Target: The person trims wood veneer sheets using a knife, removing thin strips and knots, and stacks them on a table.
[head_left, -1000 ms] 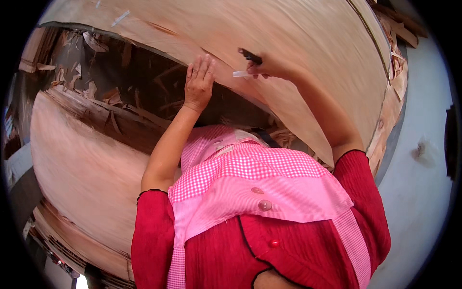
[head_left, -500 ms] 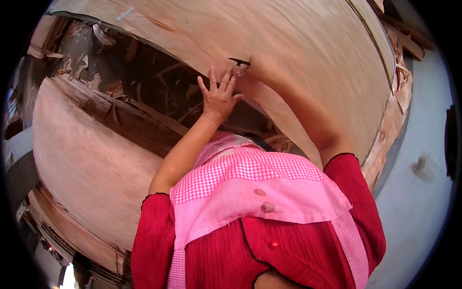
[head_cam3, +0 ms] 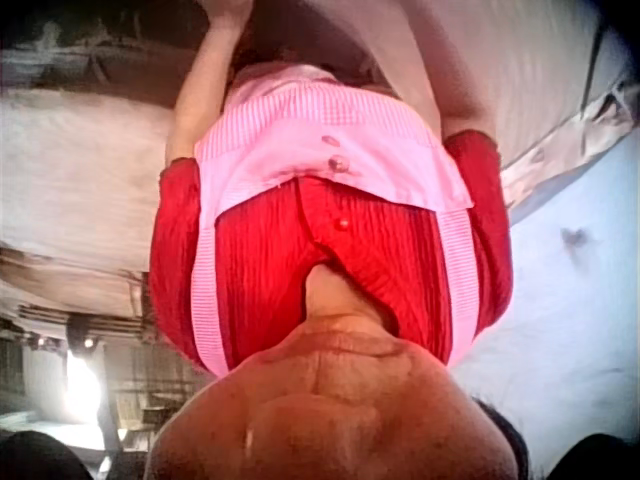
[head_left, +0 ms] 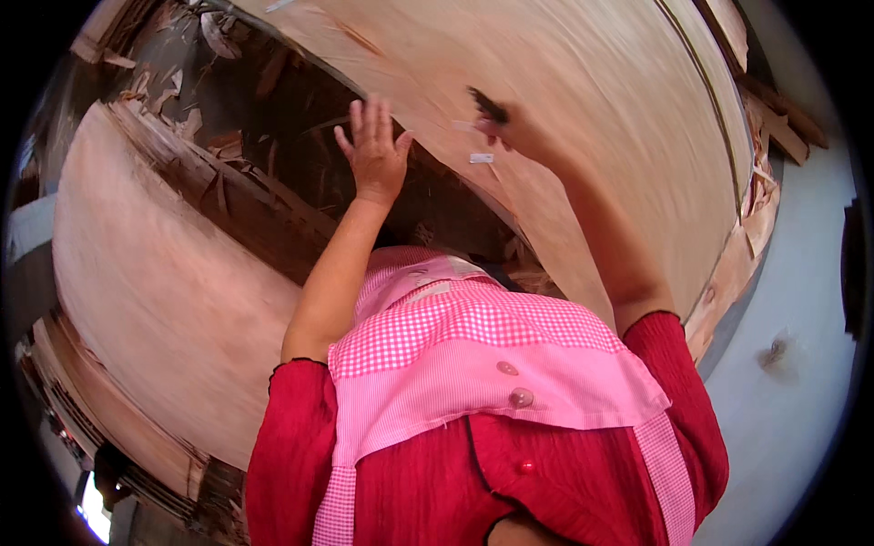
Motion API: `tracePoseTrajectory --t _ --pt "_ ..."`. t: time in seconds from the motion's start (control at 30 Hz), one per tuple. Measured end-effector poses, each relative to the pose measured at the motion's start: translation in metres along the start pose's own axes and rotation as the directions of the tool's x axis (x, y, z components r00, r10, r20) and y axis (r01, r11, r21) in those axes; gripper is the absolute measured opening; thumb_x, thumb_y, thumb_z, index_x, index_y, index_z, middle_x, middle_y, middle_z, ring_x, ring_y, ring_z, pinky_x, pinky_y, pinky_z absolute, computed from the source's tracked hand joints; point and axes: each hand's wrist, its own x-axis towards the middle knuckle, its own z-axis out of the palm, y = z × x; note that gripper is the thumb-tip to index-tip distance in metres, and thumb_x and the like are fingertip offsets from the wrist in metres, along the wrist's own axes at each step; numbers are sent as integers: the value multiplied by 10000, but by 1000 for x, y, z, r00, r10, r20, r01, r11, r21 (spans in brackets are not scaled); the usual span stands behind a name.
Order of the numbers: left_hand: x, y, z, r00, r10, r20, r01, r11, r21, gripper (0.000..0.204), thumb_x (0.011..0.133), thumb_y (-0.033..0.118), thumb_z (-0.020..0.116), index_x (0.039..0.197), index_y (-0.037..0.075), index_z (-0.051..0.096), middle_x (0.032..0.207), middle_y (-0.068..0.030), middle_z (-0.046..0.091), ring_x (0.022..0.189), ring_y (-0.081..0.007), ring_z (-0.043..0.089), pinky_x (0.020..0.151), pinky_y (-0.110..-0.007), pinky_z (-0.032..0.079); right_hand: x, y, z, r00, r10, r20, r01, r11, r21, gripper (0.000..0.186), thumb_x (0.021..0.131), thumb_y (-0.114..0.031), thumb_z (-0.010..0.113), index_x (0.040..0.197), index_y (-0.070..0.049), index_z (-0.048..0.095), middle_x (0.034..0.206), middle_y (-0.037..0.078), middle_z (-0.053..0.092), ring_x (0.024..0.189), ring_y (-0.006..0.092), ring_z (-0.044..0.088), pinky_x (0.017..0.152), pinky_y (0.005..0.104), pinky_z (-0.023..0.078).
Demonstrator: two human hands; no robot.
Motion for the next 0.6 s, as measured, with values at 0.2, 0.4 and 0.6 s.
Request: tracePoseTrajectory --t 0.2,0.4,0.6 --pt "2 -16 10 998 47 52 -44 998 -53 591 836 388 485 1304 75 304 1356 -76 318 1269 -286 257 970 -567 164 96 -53 35 983 -101 151 172 785 -596 191 770 -210 601 838 -32 613 681 99 607 571 207 557 554 335 437" --pt "3 -14 8 998 45 46 -44 998 -40 573 804 365 536 1278 101 352 1338 -66 337 1266 -271 267 969 -565 160 115 -54 40 981 -69 179 181 647 -740 221 734 -223 604 866 -49 636 714 139 617 638 308 579 608 389 444" --pt "8 -12 1 995 87 39 -89 994 60 549 781 360 559 1239 102 403 1337 -61 333 1281 -256 233 970 -571 151 112 -57 36 985 70 155 41 786 -617 220 715 -226 607 776 -18 643 692 144 622 606 257 610 571 361 478"
